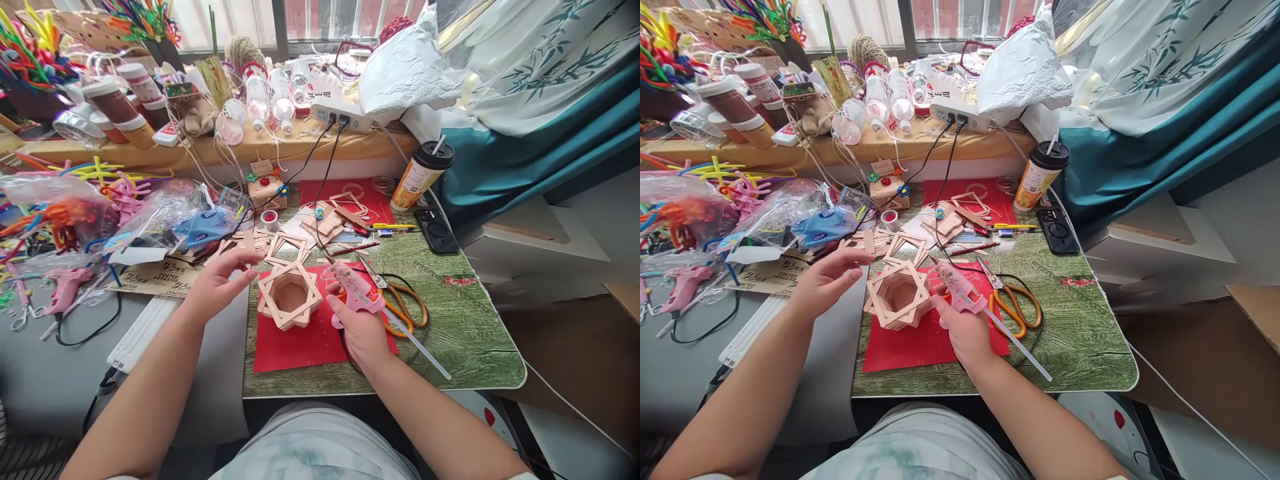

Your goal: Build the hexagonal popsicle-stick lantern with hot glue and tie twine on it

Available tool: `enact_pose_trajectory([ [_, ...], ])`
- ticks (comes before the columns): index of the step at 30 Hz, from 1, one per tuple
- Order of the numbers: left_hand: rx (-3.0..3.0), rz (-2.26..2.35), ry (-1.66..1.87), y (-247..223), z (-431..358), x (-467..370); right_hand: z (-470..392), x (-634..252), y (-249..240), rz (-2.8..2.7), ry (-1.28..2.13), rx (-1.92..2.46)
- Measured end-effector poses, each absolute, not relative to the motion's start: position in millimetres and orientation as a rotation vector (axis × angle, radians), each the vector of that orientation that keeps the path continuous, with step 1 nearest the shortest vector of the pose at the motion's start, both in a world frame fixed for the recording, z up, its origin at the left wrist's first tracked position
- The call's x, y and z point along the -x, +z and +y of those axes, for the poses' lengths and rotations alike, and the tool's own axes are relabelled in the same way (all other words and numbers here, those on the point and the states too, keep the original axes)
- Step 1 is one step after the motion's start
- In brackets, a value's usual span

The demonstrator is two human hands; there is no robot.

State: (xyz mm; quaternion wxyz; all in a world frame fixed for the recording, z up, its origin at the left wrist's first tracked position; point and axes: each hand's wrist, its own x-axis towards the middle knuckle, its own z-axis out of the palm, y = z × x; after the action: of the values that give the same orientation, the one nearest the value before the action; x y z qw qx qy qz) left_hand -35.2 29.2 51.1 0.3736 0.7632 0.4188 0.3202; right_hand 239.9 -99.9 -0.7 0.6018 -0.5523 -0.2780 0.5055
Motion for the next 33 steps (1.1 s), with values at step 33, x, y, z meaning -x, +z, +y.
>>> enact_pose_trajectory([
  [33,-1.553,0.915,1.016,-15.0,16.9,39.9,-91.4,-231.8,-14.1,-0.678,1.223,1.239],
])
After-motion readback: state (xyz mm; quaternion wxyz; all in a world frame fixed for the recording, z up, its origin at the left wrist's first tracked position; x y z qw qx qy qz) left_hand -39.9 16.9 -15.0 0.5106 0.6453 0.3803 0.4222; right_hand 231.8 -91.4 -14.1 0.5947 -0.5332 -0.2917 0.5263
